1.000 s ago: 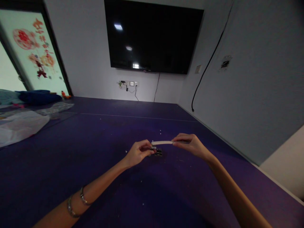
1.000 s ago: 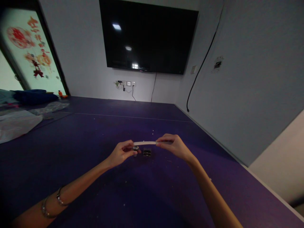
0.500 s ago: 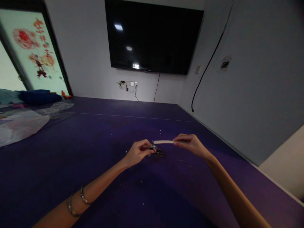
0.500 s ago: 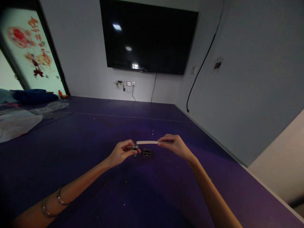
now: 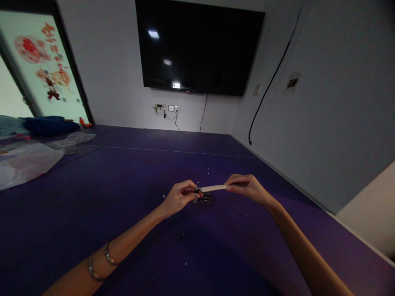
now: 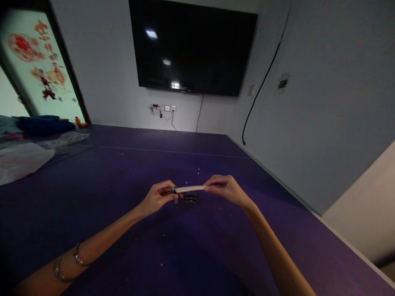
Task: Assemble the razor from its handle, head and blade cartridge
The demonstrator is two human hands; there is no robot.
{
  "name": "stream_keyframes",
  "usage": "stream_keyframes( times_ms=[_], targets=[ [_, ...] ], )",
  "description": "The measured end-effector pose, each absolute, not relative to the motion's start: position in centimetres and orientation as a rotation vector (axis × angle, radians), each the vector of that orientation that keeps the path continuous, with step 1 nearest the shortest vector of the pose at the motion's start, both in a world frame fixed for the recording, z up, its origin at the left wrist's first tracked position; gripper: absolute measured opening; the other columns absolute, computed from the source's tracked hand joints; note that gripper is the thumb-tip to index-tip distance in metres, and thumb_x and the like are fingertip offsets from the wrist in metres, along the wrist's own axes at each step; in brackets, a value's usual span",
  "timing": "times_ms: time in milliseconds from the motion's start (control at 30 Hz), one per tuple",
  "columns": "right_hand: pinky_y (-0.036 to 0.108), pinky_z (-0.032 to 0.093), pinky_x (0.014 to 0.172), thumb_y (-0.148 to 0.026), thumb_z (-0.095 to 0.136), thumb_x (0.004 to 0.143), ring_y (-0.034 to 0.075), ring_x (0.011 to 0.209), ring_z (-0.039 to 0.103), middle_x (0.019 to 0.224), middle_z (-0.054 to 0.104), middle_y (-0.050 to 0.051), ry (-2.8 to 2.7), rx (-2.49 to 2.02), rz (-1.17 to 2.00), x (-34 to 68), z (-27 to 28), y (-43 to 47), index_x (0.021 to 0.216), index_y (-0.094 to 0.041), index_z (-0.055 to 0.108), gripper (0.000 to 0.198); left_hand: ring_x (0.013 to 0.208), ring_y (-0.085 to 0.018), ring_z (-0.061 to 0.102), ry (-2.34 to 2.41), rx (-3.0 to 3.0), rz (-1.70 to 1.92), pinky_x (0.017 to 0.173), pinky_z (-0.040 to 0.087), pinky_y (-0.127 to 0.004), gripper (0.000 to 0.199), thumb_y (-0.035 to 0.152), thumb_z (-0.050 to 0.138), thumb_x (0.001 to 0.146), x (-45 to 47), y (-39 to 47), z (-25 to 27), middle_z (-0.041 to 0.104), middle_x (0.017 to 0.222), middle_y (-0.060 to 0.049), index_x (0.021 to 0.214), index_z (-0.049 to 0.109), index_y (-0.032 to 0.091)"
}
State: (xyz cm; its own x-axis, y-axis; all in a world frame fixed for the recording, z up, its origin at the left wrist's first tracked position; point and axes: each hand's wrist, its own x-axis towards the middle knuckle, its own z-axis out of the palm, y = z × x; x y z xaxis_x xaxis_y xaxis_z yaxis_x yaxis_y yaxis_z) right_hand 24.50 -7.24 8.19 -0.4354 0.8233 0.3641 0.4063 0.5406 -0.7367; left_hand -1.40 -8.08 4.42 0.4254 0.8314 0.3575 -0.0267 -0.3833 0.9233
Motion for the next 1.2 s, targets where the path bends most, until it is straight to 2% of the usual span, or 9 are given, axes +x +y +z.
stream_keyframes(
  times_ms=[233,333,433,500,600,667,833,1000,1200],
  targets=[
    [0.030,0.045,0.069,-0.043,0.066,0.069,0.019,0.078,0.060,0.082,0.067,0.005,-1.924,-1.077,0.715,25.3,7.2,-6.3,0.079,-0.019,0.072,0.026,0.071,-0.015,0.063,0.655,1.648,1.133,0.067,0.049,-0.030,0.014,0.022,0.064,0.072,-1.3,-7.9,4.2,0.067,0.080,-0.007,0.076,0.054,0.013],
    [0.028,0.044,0.061,-0.045,0.066,0.067,0.016,0.068,0.058,0.077,0.067,0.004,-1.699,-1.150,0.730,25.2,6.5,-5.6,0.084,-0.019,0.071,0.032,0.069,-0.016,0.064,0.692,1.575,1.151,0.061,0.050,-0.029,0.019,0.026,0.063,0.073,-1.2,-7.5,3.5,0.066,0.080,-0.007,0.079,0.051,0.014],
    [0.026,0.040,0.053,-0.046,0.065,0.067,0.012,0.057,0.051,0.069,0.062,0.003,-1.481,-1.137,0.770,24.6,6.2,-5.4,0.093,-0.018,0.069,0.039,0.058,-0.013,0.062,0.743,1.567,1.126,0.050,0.047,-0.024,0.021,0.032,0.058,0.077,-0.9,-7.2,2.9,0.065,0.080,-0.006,0.083,0.048,0.014],
    [0.025,0.038,0.051,-0.045,0.066,0.067,0.010,0.055,0.047,0.070,0.060,0.002,-1.387,-1.083,0.862,23.8,6.3,-5.8,0.096,-0.018,0.067,0.040,0.051,-0.011,0.059,0.760,1.555,1.104,0.043,0.044,-0.021,0.022,0.034,0.055,0.079,-0.8,-7.0,2.6,0.065,0.077,-0.005,0.086,0.047,0.015],
    [0.024,0.037,0.051,-0.041,0.069,0.065,0.008,0.055,0.045,0.080,0.059,0.002,-1.258,-0.972,1.076,22.3,6.6,-6.8,0.096,-0.020,0.065,0.037,0.047,-0.010,0.056,0.796,1.531,1.133,0.042,0.042,-0.020,0.022,0.035,0.054,0.080,-0.7,-6.7,2.3,0.063,0.068,-0.002,0.087,0.047,0.015],
    [0.022,0.036,0.049,-0.038,0.069,0.066,0.006,0.054,0.044,0.083,0.059,0.001,-1.185,-0.895,1.243,21.2,6.8,-7.5,0.095,-0.022,0.063,0.034,0.050,-0.010,0.057,0.813,1.514,1.168,0.046,0.044,-0.021,0.021,0.033,0.055,0.079,-0.6,-6.5,2.2,0.061,0.065,0.000,0.088,0.049,0.014],
    [0.018,0.030,0.044,-0.033,0.067,0.070,0.004,0.047,0.036,0.071,0.051,-0.004,-1.002,-0.813,1.610,18.9,5.9,-9.1,0.096,-0.027,0.059,0.027,0.062,-0.010,0.059,0.854,1.464,1.209,0.062,0.047,-0.024,0.021,0.026,0.061,0.074,-0.5,-6.4,2.3,0.060,0.069,0.000,0.089,0.057,0.012],
    [0.016,0.025,0.038,-0.027,0.067,0.070,0.003,0.044,0.032,0.065,0.046,-0.004,-0.816,-0.874,1.752,17.4,4.5,-11.3,0.095,-0.023,0.059,0.027,0.048,-0.008,0.053,0.830,1.491,1.186,0.049,0.044,-0.021,0.021,0.030,0.062,0.073,-0.4,-6.4,1.8,0.057,0.062,0.003,0.080,0.050,0.014],
    [0.013,0.008,0.035,-0.027,0.065,0.070,0.001,0.040,0.025,0.061,0.043,-0.006,-0.704,-0.868,1.846,16.5,3.7,-13.8,0.092,-0.020,0.053,0.027,0.037,-0.005,0.044,0.836,1.600,1.206,0.038,0.033,-0.017,0.023,0.037,0.053,0.080,-0.3,-6.7,1.6,0.053,0.057,0.006,0.078,0.041,0.017]
  ],
)
